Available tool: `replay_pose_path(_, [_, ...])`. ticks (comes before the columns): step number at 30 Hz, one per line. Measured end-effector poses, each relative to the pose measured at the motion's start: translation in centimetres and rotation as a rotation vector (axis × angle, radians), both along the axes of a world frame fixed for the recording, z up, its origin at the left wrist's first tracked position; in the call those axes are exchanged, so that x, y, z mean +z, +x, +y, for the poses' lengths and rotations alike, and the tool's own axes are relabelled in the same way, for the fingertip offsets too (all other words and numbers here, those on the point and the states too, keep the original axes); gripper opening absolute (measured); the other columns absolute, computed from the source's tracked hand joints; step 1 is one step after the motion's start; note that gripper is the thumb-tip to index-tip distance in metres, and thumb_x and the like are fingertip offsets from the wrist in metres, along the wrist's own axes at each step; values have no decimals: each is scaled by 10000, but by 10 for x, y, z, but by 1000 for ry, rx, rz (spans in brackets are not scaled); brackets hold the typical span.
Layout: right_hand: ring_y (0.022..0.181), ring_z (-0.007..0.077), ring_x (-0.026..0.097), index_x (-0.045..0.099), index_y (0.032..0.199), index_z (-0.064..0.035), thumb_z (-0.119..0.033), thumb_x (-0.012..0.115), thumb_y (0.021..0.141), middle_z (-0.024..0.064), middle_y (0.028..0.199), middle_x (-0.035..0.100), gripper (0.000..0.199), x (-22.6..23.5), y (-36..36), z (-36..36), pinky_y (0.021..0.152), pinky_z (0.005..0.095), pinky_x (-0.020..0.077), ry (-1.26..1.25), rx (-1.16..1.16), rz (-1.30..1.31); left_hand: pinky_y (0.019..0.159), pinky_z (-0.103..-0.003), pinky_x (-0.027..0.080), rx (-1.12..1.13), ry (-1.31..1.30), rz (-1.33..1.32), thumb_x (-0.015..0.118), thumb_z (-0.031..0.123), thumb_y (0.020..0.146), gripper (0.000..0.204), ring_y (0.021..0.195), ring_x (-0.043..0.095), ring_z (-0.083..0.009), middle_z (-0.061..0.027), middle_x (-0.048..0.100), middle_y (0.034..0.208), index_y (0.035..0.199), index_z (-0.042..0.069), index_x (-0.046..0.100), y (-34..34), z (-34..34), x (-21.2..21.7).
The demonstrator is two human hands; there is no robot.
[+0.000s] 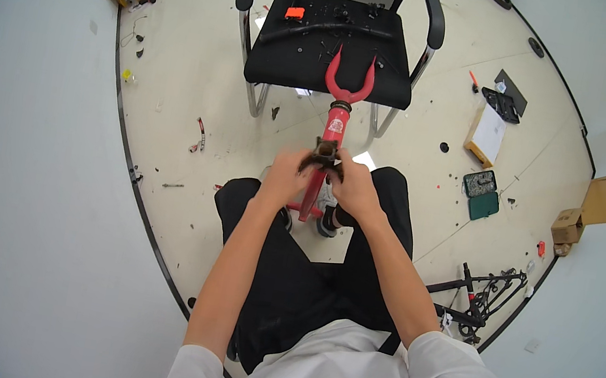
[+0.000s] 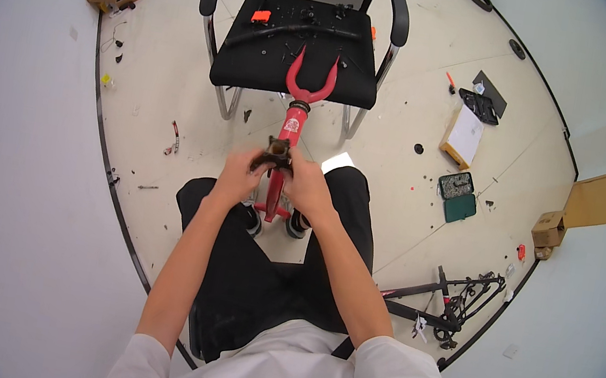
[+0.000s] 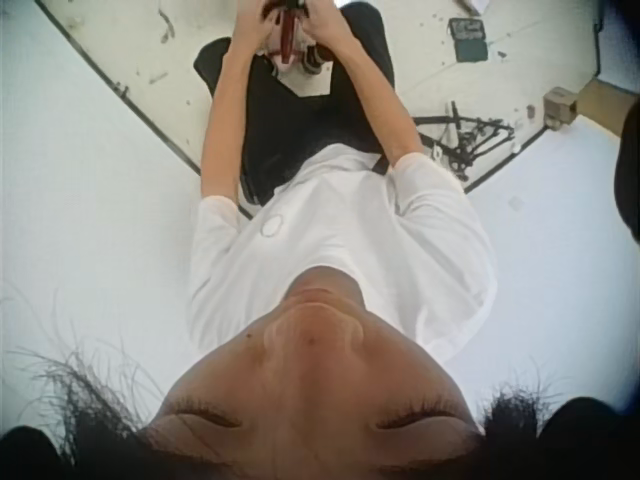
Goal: The person assembles a red bicycle fork by inserting a metal tube and securing it with a metal ring and a black clamp. They manipulate the components by hand, adjusting the position of the tube and tightening the clamp to hold everything in place.
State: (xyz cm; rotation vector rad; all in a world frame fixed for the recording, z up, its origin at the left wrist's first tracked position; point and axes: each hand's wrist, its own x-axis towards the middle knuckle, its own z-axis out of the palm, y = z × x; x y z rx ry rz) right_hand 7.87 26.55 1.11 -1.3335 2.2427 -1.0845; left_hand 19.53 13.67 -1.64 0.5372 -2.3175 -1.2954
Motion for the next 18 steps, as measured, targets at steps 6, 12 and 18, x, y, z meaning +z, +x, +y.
replay_pose_path(6, [702, 340, 671, 550, 1018, -8, -23, 635, 831, 190, 781, 662, 206, -4, -2, -1, 634, 422, 522, -38, 64, 334, 656, -387, 515, 186, 244, 190, 583, 49, 903, 152, 780, 663, -394, -223, 677, 843, 1008, -60, 599, -2, 23, -30])
replay_pose_path(12, [798, 190, 716, 498, 872, 35, 27, 665, 834, 188, 846, 701, 171, -34, 7, 4, 675, 304, 552, -250, -273, -553, 629, -447, 500, 51, -414, -134, 568, 104, 899, 271, 715, 641, -364, -188, 645, 787, 1136, -18, 621, -4, 25, 1])
replay_pose_path(18, [841, 195, 714, 501, 916, 37, 65, 636, 837, 147, 877, 691, 159, -42, 2, -1, 729, 305, 572, -189, -235, -538, 656, -415, 512, 10, -320, 36, 604, 106, 875, 298, 748, 635, -354, -182, 652, 805, 1156, 13, 640, -4, 8, -4])
